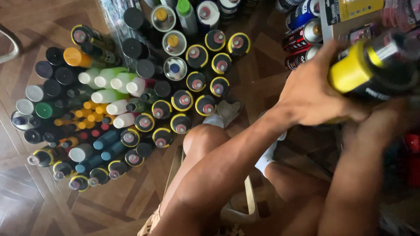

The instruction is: Wiping down and organizing motorcycle engine oil cans in a storage area.

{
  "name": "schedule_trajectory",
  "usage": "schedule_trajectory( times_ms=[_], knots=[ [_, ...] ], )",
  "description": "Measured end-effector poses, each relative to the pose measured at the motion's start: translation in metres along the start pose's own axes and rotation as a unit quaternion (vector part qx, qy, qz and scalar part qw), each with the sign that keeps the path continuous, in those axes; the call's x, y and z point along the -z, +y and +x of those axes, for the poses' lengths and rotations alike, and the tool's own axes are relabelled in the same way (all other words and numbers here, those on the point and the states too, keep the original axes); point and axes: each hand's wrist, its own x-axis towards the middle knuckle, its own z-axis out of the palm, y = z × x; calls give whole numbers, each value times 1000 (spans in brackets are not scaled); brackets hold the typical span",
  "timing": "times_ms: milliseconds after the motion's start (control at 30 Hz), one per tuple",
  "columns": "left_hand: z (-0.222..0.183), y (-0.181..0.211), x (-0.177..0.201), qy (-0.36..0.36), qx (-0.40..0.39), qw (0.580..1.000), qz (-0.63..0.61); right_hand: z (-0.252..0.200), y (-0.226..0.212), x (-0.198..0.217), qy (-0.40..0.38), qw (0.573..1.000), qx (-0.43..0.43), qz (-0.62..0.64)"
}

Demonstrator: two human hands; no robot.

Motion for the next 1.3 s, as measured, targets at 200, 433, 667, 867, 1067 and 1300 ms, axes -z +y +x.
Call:
schedule_trajectory(
  times_ms=[200,433,667,867,1067,1300],
  knots=[
    [18,-27,2,56,-284,944,-156,-26,-34,-77,-77,915,-241,314],
    [7,-3,20,17,-240,969,-61,-19,-7,-58,-134,979,-115,103],
    [25,-27,45,20,-274,961,-37,-6,10,2,119,981,-81,-128],
    [65,-88,35,-3,-209,946,250,-3,1,4,216,971,-58,-88],
    [108,-162,14,-128,-100,842,514,-10,-11,-1,207,976,-35,-48],
    [120,-268,29,-155,-53,779,605,-29,-19,20,208,978,11,-31]
  ],
)
